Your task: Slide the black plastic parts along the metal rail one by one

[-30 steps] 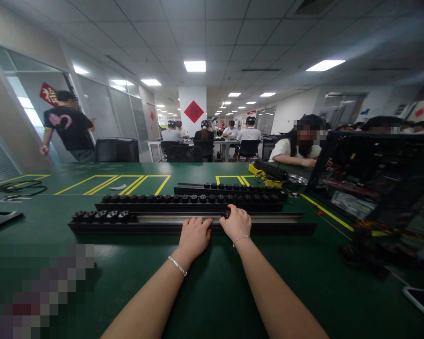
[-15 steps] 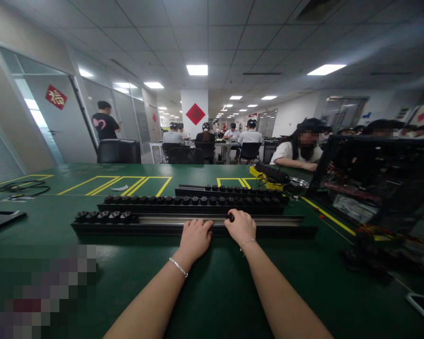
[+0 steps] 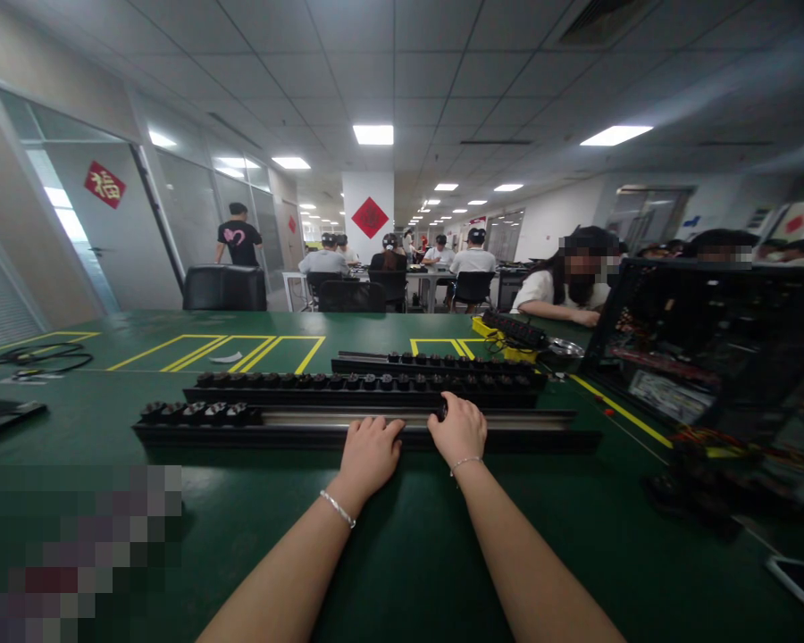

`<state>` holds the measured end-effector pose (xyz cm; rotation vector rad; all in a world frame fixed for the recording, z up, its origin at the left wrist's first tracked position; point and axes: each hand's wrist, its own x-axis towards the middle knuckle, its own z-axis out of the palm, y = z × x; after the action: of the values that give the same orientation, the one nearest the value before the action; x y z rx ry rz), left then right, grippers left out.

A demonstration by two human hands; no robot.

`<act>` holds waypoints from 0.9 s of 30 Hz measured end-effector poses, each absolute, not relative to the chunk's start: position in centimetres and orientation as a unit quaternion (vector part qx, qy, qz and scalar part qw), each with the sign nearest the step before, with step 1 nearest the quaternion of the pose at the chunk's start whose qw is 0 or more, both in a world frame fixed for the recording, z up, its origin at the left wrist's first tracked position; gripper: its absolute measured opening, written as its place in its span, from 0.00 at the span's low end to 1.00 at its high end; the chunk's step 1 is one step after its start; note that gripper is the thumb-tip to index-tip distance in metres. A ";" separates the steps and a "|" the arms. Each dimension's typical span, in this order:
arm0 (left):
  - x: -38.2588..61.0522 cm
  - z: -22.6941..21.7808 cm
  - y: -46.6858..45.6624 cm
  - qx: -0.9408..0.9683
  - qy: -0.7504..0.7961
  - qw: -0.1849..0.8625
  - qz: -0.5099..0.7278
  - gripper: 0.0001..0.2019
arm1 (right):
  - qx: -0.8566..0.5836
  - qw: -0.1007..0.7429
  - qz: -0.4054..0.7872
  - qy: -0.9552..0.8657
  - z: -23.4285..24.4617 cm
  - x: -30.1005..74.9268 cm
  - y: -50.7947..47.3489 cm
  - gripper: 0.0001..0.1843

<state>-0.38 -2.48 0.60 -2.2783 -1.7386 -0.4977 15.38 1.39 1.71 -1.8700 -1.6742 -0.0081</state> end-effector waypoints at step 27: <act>-0.5 0.4 -2.2 -0.781 -0.587 0.117 -0.176 0.15 | -0.743 0.282 -0.002 -0.608 1.3 17.6 1.2 0.30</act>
<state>-0.50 -2.18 0.35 -2.2869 -1.7193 -0.5137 17.56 1.19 1.31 -1.9896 -1.6279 -0.0054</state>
